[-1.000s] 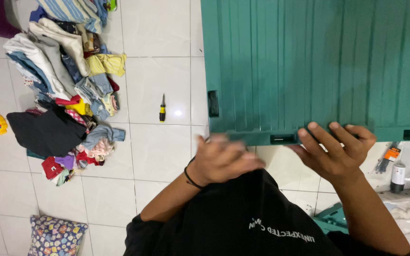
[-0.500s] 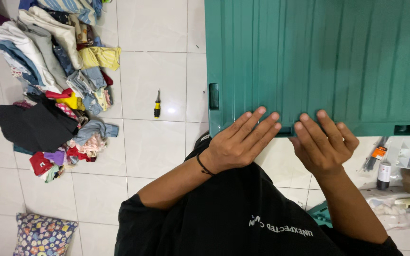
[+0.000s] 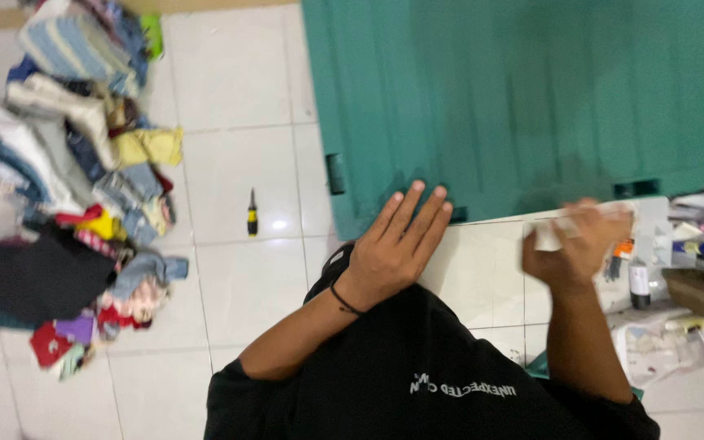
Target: The person assembles a green plastic storage unit by snapping together side panels and inserting pink and yellow drawer fronts. They then wipe the drawer fronts with a yellow cloth.
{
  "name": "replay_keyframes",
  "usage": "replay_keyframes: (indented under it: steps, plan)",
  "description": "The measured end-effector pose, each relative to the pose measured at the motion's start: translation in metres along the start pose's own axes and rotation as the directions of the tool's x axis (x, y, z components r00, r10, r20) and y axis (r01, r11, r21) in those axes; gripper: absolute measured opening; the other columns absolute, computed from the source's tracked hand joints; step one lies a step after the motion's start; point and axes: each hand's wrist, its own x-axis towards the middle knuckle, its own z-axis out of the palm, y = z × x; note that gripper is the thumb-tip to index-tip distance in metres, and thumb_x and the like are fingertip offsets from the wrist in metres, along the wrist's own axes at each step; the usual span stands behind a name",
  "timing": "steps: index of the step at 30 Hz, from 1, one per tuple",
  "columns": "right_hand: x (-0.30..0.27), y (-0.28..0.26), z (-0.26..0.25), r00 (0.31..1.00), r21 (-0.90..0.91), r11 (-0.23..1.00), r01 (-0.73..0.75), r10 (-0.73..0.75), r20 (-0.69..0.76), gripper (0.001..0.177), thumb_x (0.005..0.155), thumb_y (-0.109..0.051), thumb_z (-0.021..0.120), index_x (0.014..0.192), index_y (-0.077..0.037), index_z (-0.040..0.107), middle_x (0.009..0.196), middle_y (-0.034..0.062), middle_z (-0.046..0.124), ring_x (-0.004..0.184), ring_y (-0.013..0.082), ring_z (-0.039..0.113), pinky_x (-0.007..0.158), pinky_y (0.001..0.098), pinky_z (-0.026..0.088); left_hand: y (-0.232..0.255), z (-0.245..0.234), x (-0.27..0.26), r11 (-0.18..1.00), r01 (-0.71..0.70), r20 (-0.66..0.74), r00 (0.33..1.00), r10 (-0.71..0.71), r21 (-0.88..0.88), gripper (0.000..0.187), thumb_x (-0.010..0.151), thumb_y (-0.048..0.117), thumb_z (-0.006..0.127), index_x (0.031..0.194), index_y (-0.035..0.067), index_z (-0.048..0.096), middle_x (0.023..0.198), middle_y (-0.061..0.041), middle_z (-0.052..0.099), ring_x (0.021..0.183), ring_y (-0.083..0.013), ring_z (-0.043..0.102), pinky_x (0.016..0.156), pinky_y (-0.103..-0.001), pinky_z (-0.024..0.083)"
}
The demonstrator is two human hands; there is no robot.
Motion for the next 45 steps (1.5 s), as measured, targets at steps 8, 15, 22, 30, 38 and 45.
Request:
replay_keyframes:
  steps: [8,15,22,30,38,45]
  plan:
    - [0.032,0.082,-0.083,0.96,-0.164,0.986,0.039,0.009,0.281,0.059,0.071,-0.033,0.101,0.116,-0.013,0.069,0.132,0.0175,0.053,0.127,0.0431,0.048,0.108,0.0565,0.031,0.056,0.063,0.058,0.976,-0.201,-0.016,0.979,0.201,-0.086,0.02,0.105,0.017,0.061,0.117,0.003,0.068,0.151,-0.021,0.053,0.141,-0.0407,0.052,0.12,-0.052,0.042]
    - [0.069,0.064,-0.072,0.892,0.0,0.997,0.082,-0.073,0.446,0.044,0.068,-0.021,0.1,0.092,-0.011,0.066,0.109,0.0049,0.06,0.109,0.0293,0.058,0.087,0.0457,0.039,0.089,0.106,0.099,0.98,-0.198,0.064,0.979,0.195,0.035,0.031,0.105,0.019,0.058,0.131,0.004,0.06,0.15,-0.022,0.053,0.138,-0.0438,0.052,0.115,-0.052,0.046]
    - [0.034,0.06,-0.074,0.962,0.033,0.999,-0.018,0.008,0.274,0.044,0.083,-0.011,0.1,0.113,-0.009,0.068,0.126,0.0117,0.065,0.119,0.0321,0.064,0.099,0.0413,0.052,0.088,0.113,0.095,0.978,-0.205,0.136,0.971,0.199,0.03,0.051,0.104,0.02,0.055,0.151,0.001,0.048,0.156,-0.022,0.046,0.142,-0.045,0.048,0.116,-0.052,0.046]
    - [0.004,0.074,-0.062,0.986,-0.17,0.985,-0.036,0.063,0.154,0.056,0.082,-0.017,0.099,0.127,-0.003,0.067,0.14,0.0168,0.067,0.138,0.0394,0.057,0.121,0.06,0.034,0.092,0.115,0.096,0.944,-0.278,0.13,0.957,0.258,0.176,0.046,0.106,0.019,0.052,0.148,-0.001,0.053,0.152,-0.026,0.05,0.136,-0.0478,0.053,0.11,-0.051,0.051]
    - [-0.016,0.083,-0.05,0.995,-0.113,0.992,-0.054,0.064,0.081,0.043,0.088,-0.013,0.092,0.125,-0.005,0.07,0.137,0.014,0.071,0.138,0.035,0.059,0.123,0.0549,0.039,0.09,0.119,0.091,0.951,-0.266,0.095,0.963,0.253,0.157,0.043,0.108,0.018,0.051,0.148,0.0,0.055,0.152,-0.023,0.052,0.138,-0.0454,0.054,0.112,-0.048,0.051]
    - [0.01,0.096,-0.069,0.918,0.349,0.879,-0.324,0.381,-0.107,0.058,0.101,-0.036,0.075,0.14,0.0,0.053,0.144,0.0165,0.049,0.142,0.029,0.048,0.121,0.0472,0.04,0.082,0.124,0.092,0.911,-0.355,0.103,0.935,0.34,0.21,0.045,0.109,0.019,0.052,0.149,-0.001,0.053,0.152,-0.025,0.051,0.136,-0.0465,0.054,0.108,-0.049,0.053]
